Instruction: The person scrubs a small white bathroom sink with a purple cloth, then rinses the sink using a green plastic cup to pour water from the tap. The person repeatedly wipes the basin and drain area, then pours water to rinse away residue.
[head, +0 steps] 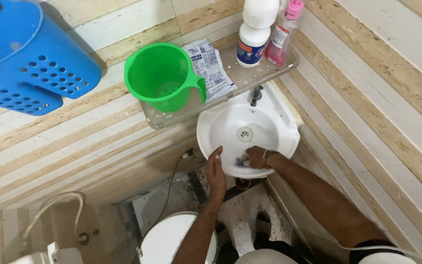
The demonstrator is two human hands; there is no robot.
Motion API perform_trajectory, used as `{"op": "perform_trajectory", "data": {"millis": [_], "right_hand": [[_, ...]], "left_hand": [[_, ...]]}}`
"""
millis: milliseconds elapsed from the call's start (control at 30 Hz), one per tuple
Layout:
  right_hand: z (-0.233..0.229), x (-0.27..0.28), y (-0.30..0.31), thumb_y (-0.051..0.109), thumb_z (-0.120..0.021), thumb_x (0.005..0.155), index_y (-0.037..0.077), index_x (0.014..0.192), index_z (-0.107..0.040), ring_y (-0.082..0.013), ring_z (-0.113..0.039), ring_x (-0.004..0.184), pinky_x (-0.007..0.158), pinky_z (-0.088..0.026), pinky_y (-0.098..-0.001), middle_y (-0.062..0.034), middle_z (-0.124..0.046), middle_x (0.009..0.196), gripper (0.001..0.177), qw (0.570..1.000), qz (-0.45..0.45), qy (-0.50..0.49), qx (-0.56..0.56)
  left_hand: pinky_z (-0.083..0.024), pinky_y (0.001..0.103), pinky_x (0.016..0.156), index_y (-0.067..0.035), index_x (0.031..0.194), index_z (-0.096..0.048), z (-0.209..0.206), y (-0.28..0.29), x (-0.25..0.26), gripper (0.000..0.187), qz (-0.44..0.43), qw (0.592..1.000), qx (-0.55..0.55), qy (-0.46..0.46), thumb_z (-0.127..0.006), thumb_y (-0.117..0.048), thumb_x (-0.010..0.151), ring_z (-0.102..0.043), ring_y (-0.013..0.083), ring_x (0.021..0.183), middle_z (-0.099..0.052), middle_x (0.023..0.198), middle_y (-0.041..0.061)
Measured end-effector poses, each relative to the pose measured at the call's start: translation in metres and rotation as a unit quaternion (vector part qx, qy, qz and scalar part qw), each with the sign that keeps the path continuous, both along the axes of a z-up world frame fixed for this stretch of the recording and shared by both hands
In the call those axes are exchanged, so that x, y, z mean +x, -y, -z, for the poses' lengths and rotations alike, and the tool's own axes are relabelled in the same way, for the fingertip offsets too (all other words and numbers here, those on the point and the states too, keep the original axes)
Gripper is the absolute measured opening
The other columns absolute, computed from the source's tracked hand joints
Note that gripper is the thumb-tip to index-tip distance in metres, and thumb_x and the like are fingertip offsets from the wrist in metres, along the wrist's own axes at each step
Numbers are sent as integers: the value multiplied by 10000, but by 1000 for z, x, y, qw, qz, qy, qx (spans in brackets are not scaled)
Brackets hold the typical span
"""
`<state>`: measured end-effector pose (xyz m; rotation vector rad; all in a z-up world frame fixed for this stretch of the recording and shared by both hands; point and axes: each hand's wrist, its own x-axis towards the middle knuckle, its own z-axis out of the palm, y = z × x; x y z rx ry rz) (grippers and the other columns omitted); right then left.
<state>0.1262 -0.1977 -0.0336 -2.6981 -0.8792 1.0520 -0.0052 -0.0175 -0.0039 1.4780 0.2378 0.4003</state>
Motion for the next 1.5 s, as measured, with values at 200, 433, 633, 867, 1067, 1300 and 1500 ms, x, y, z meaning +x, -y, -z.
{"op": "perform_trajectory", "data": {"millis": [200,433,633,867,1067,1300,1500], "right_hand": [[-86,-7,20,89,-689,813,-23,1117,-690,-317,-744,1022,885,-600,-410,-233,-732,1111,324,997,41,-33,-53],[-82,-20,1,95,-644,826,74,1185,-751,-304,-734,1040,963,-568,-404,-210,-757,1110,376,999,29,-44,-15],[-46,-23,-5,62,-600,838,116,1265,-713,-324,-708,1105,999,-539,-420,-200,-742,1161,445,997,56,-36,48],[-48,-20,16,170,-585,980,136,1255,-695,-246,-681,1144,1042,-499,-400,-124,-737,1235,299,977,122,-91,148],[-17,-4,44,-35,-552,902,87,1296,-661,-204,-675,1182,1034,-542,-338,-143,-727,1278,427,904,254,-176,296],[-12,-3,46,149,-521,1037,44,1425,-549,-233,-706,1178,1032,-598,-359,-188,-699,1310,402,764,442,-270,386],[-46,-19,40,423,-514,1046,80,1444,-569,-243,-700,1166,985,-597,-396,-203,-690,1310,528,633,491,-336,495]], "left_hand": [[-440,402,1149,-24,1357,-652,-9,3,-3,421,3,1000,-14,-27,-444,-285,1099,-601,272,1319,-681,1373,157],[-414,408,1167,-14,1349,-657,-13,8,-10,429,9,1000,2,-8,-450,-300,1106,-585,285,1344,-668,1388,173],[-419,406,1163,-34,1347,-656,-19,14,-15,421,20,1000,-1,-18,-443,-301,1101,-584,277,1344,-668,1390,150],[-405,402,1169,-44,1362,-645,-22,15,-17,418,26,999,0,-36,-429,-292,1104,-567,272,1361,-655,1405,142],[-420,415,1175,-27,1355,-650,-4,15,-19,412,17,1000,0,-2,-436,-281,1111,-582,286,1354,-667,1392,167],[-418,415,1167,-36,1354,-650,-17,16,-29,417,28,999,1,-19,-425,-286,1107,-569,279,1355,-655,1399,161],[-404,416,1181,-40,1356,-641,-14,19,-29,407,32,999,-10,-17,-430,-283,1106,-554,274,1372,-646,1407,159]]}}
